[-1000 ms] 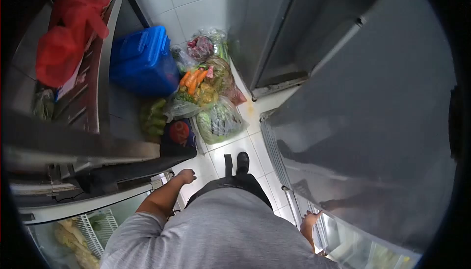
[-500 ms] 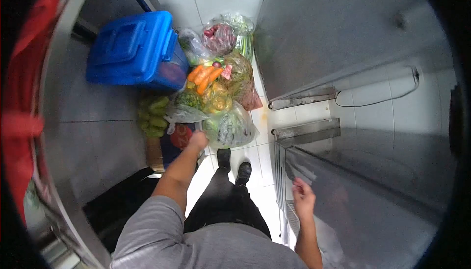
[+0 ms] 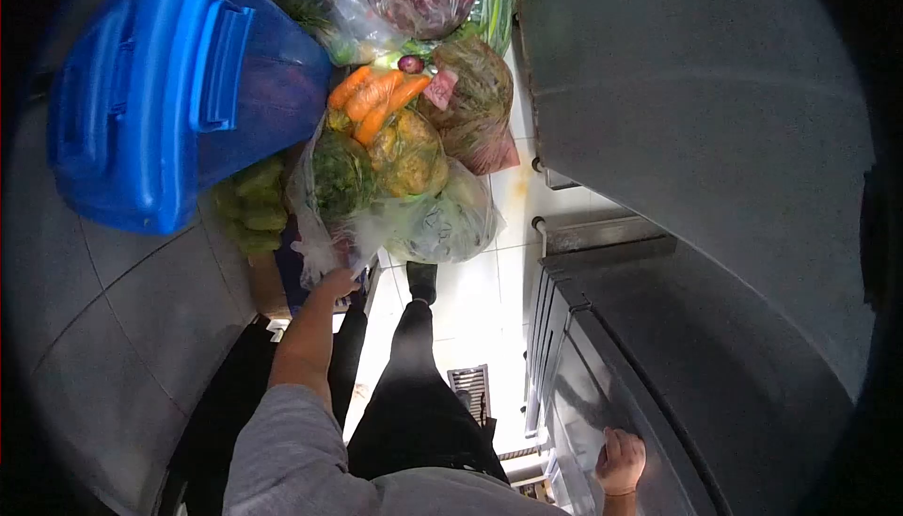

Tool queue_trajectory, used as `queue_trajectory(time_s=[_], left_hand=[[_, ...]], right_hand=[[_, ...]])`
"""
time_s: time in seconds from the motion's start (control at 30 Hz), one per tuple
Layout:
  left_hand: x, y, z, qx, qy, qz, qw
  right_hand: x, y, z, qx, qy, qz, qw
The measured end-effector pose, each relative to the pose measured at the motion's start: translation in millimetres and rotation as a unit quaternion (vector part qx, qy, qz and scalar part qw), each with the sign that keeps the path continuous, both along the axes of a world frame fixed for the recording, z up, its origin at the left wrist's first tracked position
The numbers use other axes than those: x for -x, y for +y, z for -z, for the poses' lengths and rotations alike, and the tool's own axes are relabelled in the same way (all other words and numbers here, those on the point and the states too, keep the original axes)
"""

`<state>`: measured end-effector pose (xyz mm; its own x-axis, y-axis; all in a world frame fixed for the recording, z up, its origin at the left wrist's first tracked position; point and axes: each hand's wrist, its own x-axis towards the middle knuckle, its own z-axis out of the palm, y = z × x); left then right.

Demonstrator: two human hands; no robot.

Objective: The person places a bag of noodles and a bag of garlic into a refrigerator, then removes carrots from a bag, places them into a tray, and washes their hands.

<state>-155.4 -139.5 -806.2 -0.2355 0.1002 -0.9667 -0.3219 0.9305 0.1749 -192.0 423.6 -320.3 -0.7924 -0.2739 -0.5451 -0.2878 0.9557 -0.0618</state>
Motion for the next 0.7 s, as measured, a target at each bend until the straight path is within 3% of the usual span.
queue_trajectory(time_s=[0.07, 0.1, 0.13, 0.2, 0.23, 0.37, 0.43, 0.47, 0.5, 0.57, 0.6, 0.7], left_hand=[[17.3, 3.5, 52.1, -0.067, 0.203, 0.144, 0.966], [75.6, 16.8, -6.8, 0.019, 0.277, -0.072, 0.958], [135.8, 37.1, -57.1, 0.068, 0.362, -0.227, 0.902], [206.1, 29.9, -46.6, 0.081, 0.471, -0.198, 0.856], [251.7, 36.6, -74.5, 0.071, 0.489, -0.200, 0.846], [353.6, 35.3, -28.6, 0.110, 0.560, -0.086, 0.817], [391.6, 38.0, -13.2, 0.134, 0.503, -0.062, 0.851], [407.0, 39.1, -10.6, 0.113, 0.391, -0.121, 0.906], [413.7, 39.4, 9.2, 0.142, 0.346, -0.144, 0.916], [407.6, 44.3, -0.6, 0.178, 0.312, -0.007, 0.933], [397.0, 44.0, 1.8, 0.177, 0.309, -0.007, 0.934], [355.3, 42.7, 6.2, 0.169, 0.374, 0.133, 0.902]], right_hand=[[4.1, -4.9, -1.4, -0.007, -0.020, -0.005, 1.000], [8.9, -7.6, -0.8, -0.014, -0.028, -0.008, 0.999], [11.6, -9.3, 0.7, -0.016, -0.031, -0.007, 0.999], [13.6, -11.6, 1.0, -0.010, -0.036, -0.001, 0.999], [12.8, -10.2, 1.2, -0.015, -0.039, -0.001, 0.999], [8.3, -2.2, 5.5, -0.033, -0.057, -0.005, 0.998], [4.7, 3.7, 8.6, -0.025, -0.052, -0.006, 0.998], [2.0, 7.6, 8.9, -0.029, -0.057, -0.006, 0.998], [-0.8, 9.5, 8.3, -0.032, -0.063, -0.006, 0.997], [8.1, -6.2, 7.4, -0.050, -0.067, -0.006, 0.996], [13.4, -13.5, 7.6, -0.062, -0.067, -0.007, 0.996], [13.9, -14.3, 9.4, -0.054, -0.053, -0.005, 0.997]])
